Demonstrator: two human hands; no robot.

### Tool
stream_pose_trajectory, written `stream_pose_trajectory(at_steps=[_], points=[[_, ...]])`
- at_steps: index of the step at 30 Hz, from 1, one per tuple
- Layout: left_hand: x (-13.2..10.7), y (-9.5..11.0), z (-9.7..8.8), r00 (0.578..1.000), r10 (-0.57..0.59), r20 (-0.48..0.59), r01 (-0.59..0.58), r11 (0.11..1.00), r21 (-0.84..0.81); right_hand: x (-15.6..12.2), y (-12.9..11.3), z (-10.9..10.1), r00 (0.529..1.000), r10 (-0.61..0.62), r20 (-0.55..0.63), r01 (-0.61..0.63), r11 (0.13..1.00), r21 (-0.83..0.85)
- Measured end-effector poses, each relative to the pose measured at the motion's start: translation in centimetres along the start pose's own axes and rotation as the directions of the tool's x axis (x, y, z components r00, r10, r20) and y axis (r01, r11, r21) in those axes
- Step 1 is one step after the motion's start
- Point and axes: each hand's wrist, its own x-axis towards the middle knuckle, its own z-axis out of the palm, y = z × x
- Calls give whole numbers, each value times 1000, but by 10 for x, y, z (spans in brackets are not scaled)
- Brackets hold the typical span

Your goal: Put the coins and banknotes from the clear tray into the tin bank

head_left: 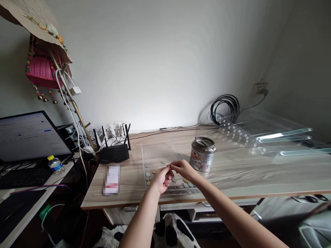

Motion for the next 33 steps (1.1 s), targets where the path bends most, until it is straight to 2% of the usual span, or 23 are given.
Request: stream_pose_trajectory(at_steps=[2, 3, 4, 5, 6, 8, 10, 13, 15, 18, 20, 22, 24, 25, 27, 28, 30, 33], points=[[2, 1, -2, 998, -59, -35, 56, 996, -68, 1, 0, -19, 991, 22, -134, -36, 995, -97], [4, 1, -3, 993, -92, -71, 82, 988, -132, 1, 1, -35, 967, 50, -250, -98, 978, -185], [5, 2, -5, 986, -121, -117, 94, 973, -210, 2, 2, -54, 922, 85, -377, -199, 941, -274], [6, 2, -7, 977, -141, -159, 91, 953, -290, 2, 4, -73, 857, 120, -502, -323, 883, -341], [8, 2, -8, 968, -158, -194, 80, 930, -358, 3, 7, -92, 797, 177, -577, -451, 810, -375], [9, 1, -10, 953, -176, -247, 50, 895, -443, 7, 15, -123, 747, 283, -601, -580, 719, -383], [10, -2, -10, 942, -167, -291, 11, 882, -471, 11, 24, -141, 756, 358, -548, -601, 711, -365], [9, -4, -7, 938, -92, -335, -71, 894, -442, 18, 32, -148, 785, 390, -482, -579, 738, -345], [8, -4, -4, 948, -33, -318, -104, 909, -403, 21, 31, -147, 789, 391, -474, -578, 735, -355], [6, -3, -2, 955, 13, -295, -112, 940, -322, 21, 20, -141, 771, 395, -500, -604, 701, -378], [5, -2, -1, 957, 19, -288, -94, 964, -250, 17, 8, -126, 785, 293, -547, -553, 729, -403], [5, -2, -1, 963, 18, -270, -69, 981, -182, 11, -3, -98, 826, 147, -544, -430, 790, -438], [5, -3, -2, 975, 30, -222, -61, 989, -132, 7, -9, -61, 915, 81, -396, -262, 865, -429], [5, -3, -2, 980, 41, -193, -64, 991, -114, 6, -10, -43, 972, 56, -229, -137, 925, -354], [6, -4, -2, 986, 64, -154, -78, 993, -89, 5, -7, -13, 1000, 11, -17, -14, 983, -181], [6, -4, -3, 987, 71, -145, -84, 993, -83, 6, -4, -4, 1000, 3, 29, 0, 994, -111], [6, -4, -3, 988, 76, -133, -86, 993, -75, 8, 3, 4, 999, 36, 17, -35, 998, -59], [6, -4, -2, 992, 64, -104, -70, 996, -54, 9, 9, -3, 997, 76, -25, -77, 995, -62]])
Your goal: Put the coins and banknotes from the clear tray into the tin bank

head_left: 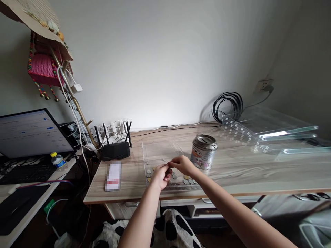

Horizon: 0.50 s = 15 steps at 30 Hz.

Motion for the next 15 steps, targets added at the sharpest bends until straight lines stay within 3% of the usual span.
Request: stream_pose_trajectory(at_steps=[3, 8, 10, 12, 13, 15], points=[[-1, 0, 2, 1000, -5, 0, 5, 999, 38, -2, 0, -6, 998, 47, -43, -47, 999, 5], [-4, 1, 4, 999, 36, -2, -36, 999, 38, -7, 4, -11, 991, 115, -75, -101, 980, 170], [-4, 2, 4, 999, 43, -3, -43, 999, 32, -7, 7, -25, 970, 104, -220, -78, 989, 125], [-5, 3, 3, 999, 40, -7, -40, 999, 27, -5, 9, -45, 911, 80, -405, -87, 996, 1], [-5, 3, 3, 999, 35, -6, -35, 999, 27, -3, 10, -54, 898, 73, -434, -104, 993, -47], [-5, 3, 4, 1000, 17, 2, -17, 999, 37, 1, 8, -63, 949, 95, -300, -124, 989, -77]])
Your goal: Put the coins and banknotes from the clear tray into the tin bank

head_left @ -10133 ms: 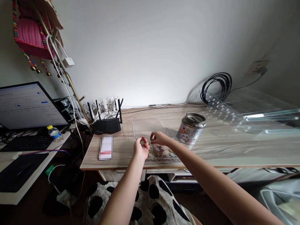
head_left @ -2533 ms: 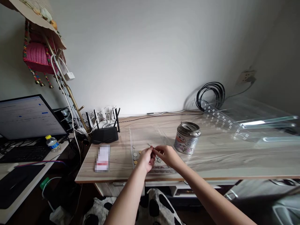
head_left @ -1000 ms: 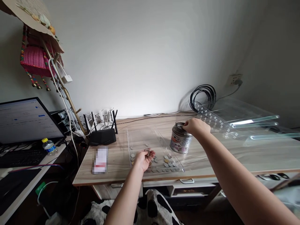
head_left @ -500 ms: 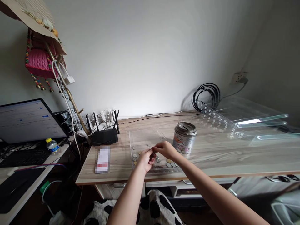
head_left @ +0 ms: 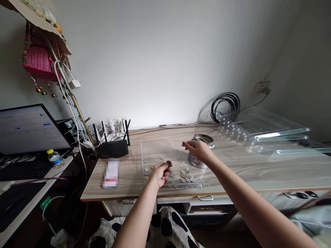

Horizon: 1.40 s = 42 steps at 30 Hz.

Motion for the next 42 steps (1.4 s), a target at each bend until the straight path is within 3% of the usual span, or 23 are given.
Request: stream_pose_trajectory(at_steps=[2, 3, 4, 7, 9, 12, 15, 17, 19, 23, 30, 34, 36, 37, 39, 42], points=[[0, 0, 0, 1000, -16, 6, 16, 1000, 18, -2, -6, 6, 966, -20, 259, 22, 1000, -6], [0, 0, 0, 1000, -18, 2, 18, 1000, 22, -6, -9, 13, 945, -40, 323, 49, 999, -21], [0, -1, 0, 1000, -18, -6, 18, 1000, 21, -11, -13, 22, 941, -61, 332, 80, 996, -44], [1, -2, -1, 999, -13, -36, 14, 1000, 4, -29, -22, 46, 971, -109, 211, 130, 988, -86], [1, -2, -1, 999, -10, -37, 10, 1000, -1, -37, -23, 49, 978, -116, 171, 130, 989, -69], [1, -2, -1, 999, -1, -47, 1, 1000, 0, -33, -19, 26, 994, -107, 36, 109, 991, -82], [2, -2, -1, 998, 0, -59, 0, 1000, -7, -12, -9, -20, 970, 0, -242, -69, 959, -276], [2, -2, -1, 998, -3, -56, 2, 1000, -11, 4, 1, -49, 956, 102, -275, -214, 883, -417], [3, -2, -2, 999, 0, -52, 0, 1000, -13, 18, 10, -66, 962, 170, -213, -254, 840, -480], [3, -1, -2, 999, 8, -46, -8, 1000, -10, 33, 22, -69, 981, 155, -115, -192, 855, -483], [3, -1, -2, 999, 13, -49, -12, 1000, 3, 39, 18, -65, 974, 168, -152, -220, 854, -471], [3, -1, -2, 998, 14, -55, -13, 1000, 0, 16, -4, -42, 982, 36, -185, -118, 884, -452], [3, -1, -1, 998, 14, -54, -14, 1000, 0, -2, -15, -13, 996, -73, -49, 50, 929, -367], [2, -1, 0, 998, 17, -55, -17, 1000, 3, -11, -19, 4, 985, -144, 95, 165, 953, -256], [2, -1, 1, 998, 19, -54, -19, 1000, 14, -27, -23, 33, 938, -244, 246, 266, 962, -60], [2, -1, 1, 999, -6, -46, 7, 999, 31, -35, -22, 46, 948, -227, 224, 234, 972, -7]])
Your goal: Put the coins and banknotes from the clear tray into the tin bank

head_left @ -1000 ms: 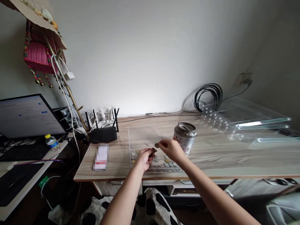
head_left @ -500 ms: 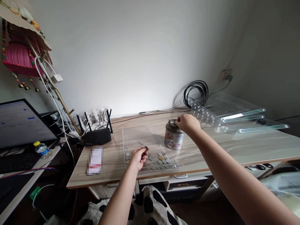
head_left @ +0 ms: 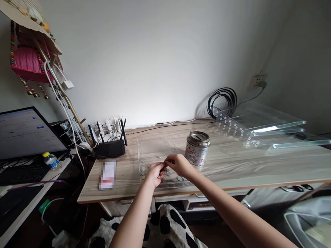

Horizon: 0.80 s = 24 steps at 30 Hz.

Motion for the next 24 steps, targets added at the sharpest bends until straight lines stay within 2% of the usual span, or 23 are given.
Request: stream_pose_trajectory(at_steps=[2, 3, 4, 6, 8, 10, 13, 16, 18, 20, 22, 23, 24], points=[[0, 0, 0, 999, -30, -11, 30, 999, -18, 0, 5, -18, 992, 79, -94, -85, 995, -60], [0, 0, 0, 999, -43, -28, 42, 998, -40, 2, 8, -33, 974, 135, -182, -157, 982, -109], [1, 1, 0, 997, -57, -51, 54, 996, -66, 3, 13, -50, 936, 198, -291, -252, 954, -162], [1, 1, 0, 992, -81, -102, 69, 992, -109, 8, 25, -85, 826, 306, -473, -460, 851, -252], [1, 1, 1, 988, -81, -128, 67, 991, -112, 14, 37, -109, 786, 392, -478, -569, 762, -310], [0, 0, 1, 990, -56, -127, 45, 995, -86, 21, 45, -120, 799, 440, -409, -582, 736, -346], [0, -1, 1, 995, -16, -96, 12, 999, -51, 30, 52, -120, 819, 459, -345, -566, 747, -349], [0, -2, 0, 998, 11, -56, -13, 999, -38, 35, 54, -117, 802, 496, -331, -591, 738, -325], [1, -3, -1, 999, 17, -39, -18, 1000, -26, 34, 51, -114, 785, 505, -358, -611, 725, -317], [1, -4, -3, 1000, 14, -26, -14, 1000, -24, 28, 41, -102, 789, 419, -450, -577, 758, -305], [1, -4, -4, 1000, 26, -10, -26, 999, -34, 18, 25, -79, 833, 274, -481, -438, 857, -272], [1, -4, -5, 999, 34, -1, -34, 999, -40, 12, 17, -64, 872, 215, -439, -340, 912, -230], [1, -5, -5, 999, 39, 3, -39, 998, -44, 7, 9, -47, 948, 177, -263, -222, 963, -152]])
